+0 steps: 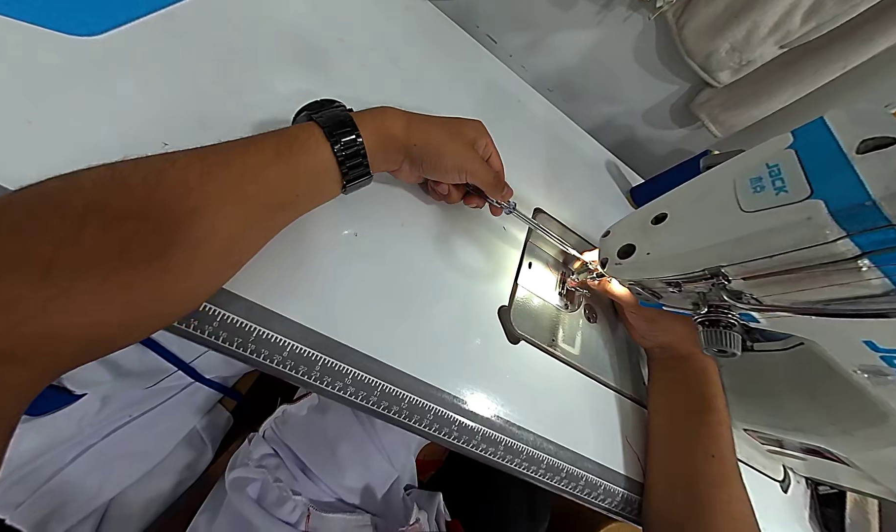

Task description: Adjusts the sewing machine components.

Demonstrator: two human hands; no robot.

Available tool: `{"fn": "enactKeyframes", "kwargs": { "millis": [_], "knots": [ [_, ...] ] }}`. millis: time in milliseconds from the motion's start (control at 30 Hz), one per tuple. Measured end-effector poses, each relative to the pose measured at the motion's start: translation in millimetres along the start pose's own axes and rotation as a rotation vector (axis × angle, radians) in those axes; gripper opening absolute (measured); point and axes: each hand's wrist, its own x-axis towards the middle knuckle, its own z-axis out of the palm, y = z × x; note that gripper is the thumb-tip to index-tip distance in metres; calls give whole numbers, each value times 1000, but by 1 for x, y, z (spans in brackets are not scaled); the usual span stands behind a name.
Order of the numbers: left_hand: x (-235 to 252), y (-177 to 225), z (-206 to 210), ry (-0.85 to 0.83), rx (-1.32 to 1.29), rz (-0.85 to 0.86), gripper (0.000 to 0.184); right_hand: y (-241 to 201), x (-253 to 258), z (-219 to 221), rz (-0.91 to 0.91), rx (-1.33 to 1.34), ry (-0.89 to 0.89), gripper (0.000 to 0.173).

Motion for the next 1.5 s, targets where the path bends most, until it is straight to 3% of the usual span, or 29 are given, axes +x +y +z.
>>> {"fn": "enactKeyframes", "kwargs": {
  "millis": [467, 767, 967, 1133, 1233, 1300, 1400, 1500],
  "knots": [
    [1, 1, 2, 11, 24, -23, 28, -6, -2, 4, 27, 14, 8, 28],
    [3, -5, 0, 5, 177, 143, 19, -5, -1, 4, 14, 2, -4, 30],
    [2, -6, 1, 20, 256, 234, 19, -32, -1, 21, -18, 69, -61, 26],
    [3, -8, 2, 39, 354, 314, 19, 7, -2, -7, 16, 11, 13, 30],
    [3, -6, 0, 17, 338, 249, 19, 10, -3, -6, 20, -18, 41, 29],
    [3, -6, -3, -3, 249, 170, 19, 7, -4, -7, 14, -92, 47, 27],
    [2, -11, -19, -24, 160, 112, 17, -1, -10, -18, 69, -557, 34, 30],
    [-1, -15, -29, 0, 138, 75, 18, -32, -43, -16, -61, -732, 105, 22]
  ]
}}
